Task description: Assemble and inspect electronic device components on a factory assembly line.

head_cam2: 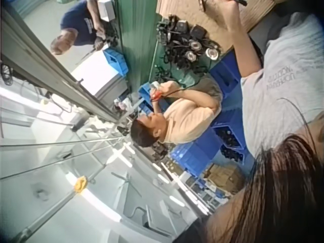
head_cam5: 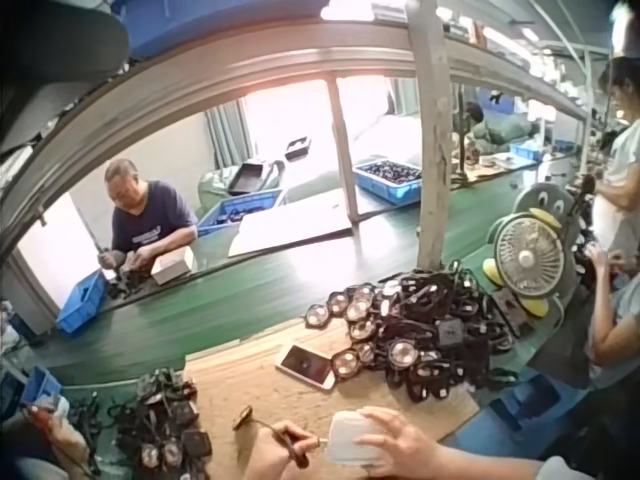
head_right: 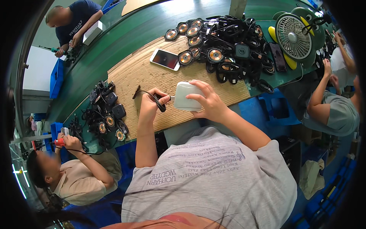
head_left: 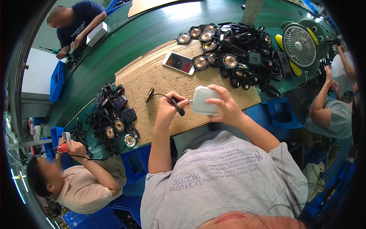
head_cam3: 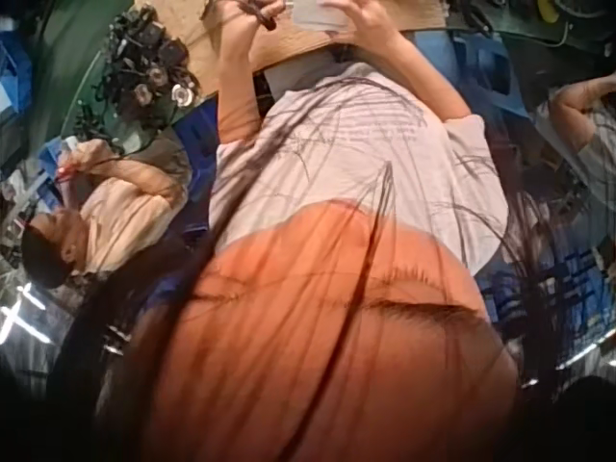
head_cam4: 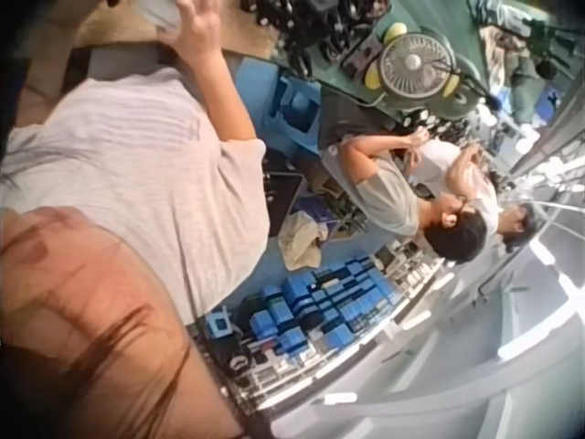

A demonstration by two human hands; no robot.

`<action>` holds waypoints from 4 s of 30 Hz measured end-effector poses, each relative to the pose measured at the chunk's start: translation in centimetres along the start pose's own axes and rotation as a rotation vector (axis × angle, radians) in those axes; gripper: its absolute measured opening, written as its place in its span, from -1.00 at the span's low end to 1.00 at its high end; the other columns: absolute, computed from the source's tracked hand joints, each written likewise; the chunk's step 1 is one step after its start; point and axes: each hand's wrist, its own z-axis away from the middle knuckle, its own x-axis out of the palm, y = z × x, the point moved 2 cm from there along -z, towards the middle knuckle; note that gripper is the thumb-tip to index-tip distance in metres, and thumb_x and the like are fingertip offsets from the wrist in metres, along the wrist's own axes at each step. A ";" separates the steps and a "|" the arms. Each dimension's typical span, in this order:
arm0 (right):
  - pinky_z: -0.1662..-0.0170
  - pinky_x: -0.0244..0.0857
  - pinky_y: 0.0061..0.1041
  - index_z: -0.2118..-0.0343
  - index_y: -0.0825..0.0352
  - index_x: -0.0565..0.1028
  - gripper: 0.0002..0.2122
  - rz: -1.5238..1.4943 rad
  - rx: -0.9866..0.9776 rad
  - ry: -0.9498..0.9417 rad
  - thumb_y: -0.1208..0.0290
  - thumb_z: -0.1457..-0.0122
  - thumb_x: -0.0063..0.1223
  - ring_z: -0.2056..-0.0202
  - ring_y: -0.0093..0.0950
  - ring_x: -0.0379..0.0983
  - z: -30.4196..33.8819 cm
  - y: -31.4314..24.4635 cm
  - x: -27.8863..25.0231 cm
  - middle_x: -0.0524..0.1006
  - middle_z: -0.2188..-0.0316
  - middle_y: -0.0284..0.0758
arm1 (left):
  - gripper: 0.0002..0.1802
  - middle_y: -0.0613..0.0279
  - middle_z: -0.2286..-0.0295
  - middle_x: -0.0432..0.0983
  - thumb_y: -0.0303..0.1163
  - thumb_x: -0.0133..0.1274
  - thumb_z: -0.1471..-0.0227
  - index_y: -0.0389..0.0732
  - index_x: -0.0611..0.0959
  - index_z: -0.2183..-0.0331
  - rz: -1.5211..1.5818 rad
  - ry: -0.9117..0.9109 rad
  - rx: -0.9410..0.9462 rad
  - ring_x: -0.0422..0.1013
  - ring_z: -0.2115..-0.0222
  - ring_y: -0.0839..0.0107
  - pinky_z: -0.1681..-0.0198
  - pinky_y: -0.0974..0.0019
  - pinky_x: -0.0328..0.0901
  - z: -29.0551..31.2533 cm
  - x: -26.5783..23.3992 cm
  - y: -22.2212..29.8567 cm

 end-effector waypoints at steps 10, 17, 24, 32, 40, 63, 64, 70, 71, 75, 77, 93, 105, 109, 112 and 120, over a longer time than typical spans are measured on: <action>-0.12 0.26 -0.20 0.09 0.07 0.42 -0.37 -0.081 0.050 -0.033 0.51 0.37 0.36 -0.14 -0.14 0.23 0.1 0.0 -0.3 0.22 -0.20 -0.20 | -0.86 0.22 0.58 0.54 -0.56 0.29 0.14 -0.30 0.62 0.47 -0.033 -0.040 -0.010 0.40 0.58 0.54 0.48 0.55 0.29 -0.3 -0.3 -0.8; -0.10 0.27 -0.21 0.09 0.11 0.41 -0.37 -0.086 0.063 -0.043 0.51 0.38 0.36 -0.13 -0.15 0.24 0.0 -0.2 -0.3 0.23 -0.19 -0.19 | -0.85 0.21 0.55 0.55 -0.59 0.29 0.14 -0.30 0.61 0.47 0.090 -0.024 -0.034 0.42 0.58 0.52 0.47 0.52 0.32 -0.2 0.5 -1.1; -0.01 0.29 -0.35 0.00 0.20 0.42 -0.49 -0.705 0.513 -0.248 0.38 0.12 0.23 -0.02 -0.28 0.33 0.0 2.0 -1.9 0.36 -0.11 -0.19 | -0.82 0.23 0.48 0.56 -0.67 0.28 0.16 -0.27 0.61 0.46 0.047 -0.038 0.237 0.47 0.47 0.47 0.39 0.49 0.35 -0.4 0.1 0.1; 0.08 0.29 -0.53 -0.12 0.38 0.37 -0.42 -1.147 0.697 -0.420 0.11 -0.08 -0.04 0.09 -0.39 0.41 0.3 2.6 -1.6 0.46 -0.01 -0.19 | -0.78 0.25 0.45 0.56 -0.70 0.29 0.19 -0.24 0.61 0.45 0.021 -0.217 0.348 0.48 0.42 0.45 0.35 0.48 0.34 -0.7 0.9 -0.6; 0.15 0.38 -0.49 -0.13 0.41 0.37 -0.38 -1.088 0.660 -0.444 0.03 -0.10 -0.08 0.10 -0.37 0.46 0.1 2.7 -2.0 0.46 -0.01 -0.16 | -0.79 0.24 0.47 0.56 -0.68 0.30 0.20 -0.25 0.60 0.47 -0.049 -0.184 0.405 0.45 0.45 0.45 0.39 0.46 0.32 -0.4 1.6 -0.1; 0.23 0.48 -0.41 -0.08 0.43 0.40 -0.34 -1.306 0.814 -0.383 -0.09 -0.12 -0.06 0.12 -0.31 0.48 0.0 2.0 -2.6 0.49 0.05 -0.08 | -0.57 -0.03 0.18 0.54 -0.36 0.18 -0.04 -0.29 0.52 0.05 0.480 -0.272 0.016 0.47 0.14 0.25 0.05 0.24 0.38 0.8 1.0 -1.8; 0.21 0.47 -0.38 -0.09 0.43 0.40 -0.32 -1.320 0.776 -0.346 -0.11 -0.09 -0.03 0.10 -0.30 0.47 -0.3 2.1 -2.9 0.49 0.04 -0.07 | -0.53 -0.07 0.13 0.51 -0.28 0.13 -0.09 -0.31 0.47 0.01 0.714 -0.269 -0.085 0.45 0.07 0.22 -0.01 0.19 0.36 0.8 0.8 -2.7; -0.01 0.35 -0.32 -0.11 0.32 0.40 -0.37 -0.823 0.467 -0.527 0.03 -0.02 0.18 0.00 -0.28 0.41 -1.4 2.3 -5.0 0.44 -0.06 -0.15 | -0.32 -0.22 -0.03 0.35 0.03 -0.12 -0.23 -0.42 0.33 -0.07 1.285 -0.129 -0.151 0.27 -0.14 0.08 -0.20 -0.03 0.21 -1.3 -1.5 -4.5; -0.01 0.35 -0.32 -0.11 0.32 0.40 -0.37 -0.819 0.464 -0.518 0.03 -0.02 0.18 0.00 -0.28 0.41 -1.4 2.3 -5.1 0.44 -0.06 -0.15 | -0.29 -0.21 -0.02 0.36 0.05 -0.11 -0.22 -0.42 0.32 -0.08 1.243 -0.030 -0.098 0.29 -0.12 0.06 -0.19 -0.04 0.22 -2.1 -2.1 -4.3; 0.01 0.32 -0.41 -0.12 0.14 0.40 -0.43 0.094 0.131 -0.321 0.17 0.00 0.24 0.02 -0.30 0.41 -2.1 1.6 -4.0 0.41 -0.09 -0.26 | -0.26 -0.19 0.00 0.38 0.10 -0.08 -0.19 -0.39 0.30 -0.09 1.106 0.077 0.069 0.30 -0.11 0.00 -0.17 -0.10 0.23 -5.3 -6.2 -2.4; 0.00 0.31 -0.39 -0.11 0.13 0.41 -0.44 0.157 0.090 -0.276 0.16 0.01 0.24 0.01 -0.28 0.40 -2.8 1.9 -2.6 0.40 -0.09 -0.26 | -0.25 -0.18 0.00 0.39 0.10 -0.07 -0.18 -0.38 0.29 -0.09 1.070 0.068 0.070 0.30 -0.10 -0.01 -0.17 -0.11 0.23 -6.5 -7.2 -2.2; 0.14 0.38 -0.34 0.09 0.26 0.42 -0.57 0.518 0.281 -0.231 0.26 0.04 0.26 0.18 -0.27 0.46 -16.0 6.3 7.1 0.49 0.14 -0.19 | -0.17 -0.11 -0.03 0.36 0.16 -0.05 -0.15 -0.40 0.26 -0.11 0.952 0.044 0.068 0.35 -0.05 0.02 -0.16 -0.05 0.26 -8.6 -8.2 -3.8; 0.09 0.38 -0.30 0.00 0.23 0.39 -0.48 0.299 -0.012 -0.083 0.13 0.03 0.23 0.10 -0.23 0.43 -19.3 2.6 9.6 0.45 0.08 -0.18 | -0.46 -0.03 0.03 0.43 -0.18 -0.02 -0.22 -0.38 0.35 -0.07 0.778 0.113 0.168 0.40 0.02 0.22 -0.06 0.19 0.34 -13.7 -8.7 -6.1; -0.01 0.36 -0.26 -0.06 0.21 0.38 -0.49 0.501 0.124 -0.203 0.22 0.00 0.16 0.00 -0.25 0.39 -22.2 9.3 4.0 0.43 0.01 -0.21 | -0.55 -0.03 0.02 0.43 -0.31 -0.04 -0.23 -0.37 0.37 -0.06 0.794 0.048 0.172 0.41 0.02 0.22 -0.06 0.17 0.34 -13.2 -6.2 -3.6; 0.10 0.40 -0.26 -0.04 0.26 0.39 -0.56 0.640 0.406 -0.239 0.33 -0.05 0.05 0.12 -0.24 0.48 -27.4 16.3 -1.2 0.51 0.09 -0.19 | -0.58 -0.04 0.01 0.43 -0.36 -0.05 -0.22 -0.37 0.37 -0.06 0.815 0.034 0.162 0.41 0.02 0.21 -0.06 0.17 0.34 -12.9 -6.4 -3.4; 0.26 0.43 -0.26 0.26 0.36 0.59 -0.48 0.678 0.762 -0.659 -0.08 0.07 0.22 0.38 -0.22 0.52 -28.4 34.1 -5.3 0.61 0.29 -0.25 | -0.56 -0.06 0.00 0.42 -0.38 -0.05 -0.21 -0.35 0.36 -0.07 0.819 -0.033 0.060 0.42 0.01 0.19 -0.06 0.15 0.34 -13.7 -4.4 -2.8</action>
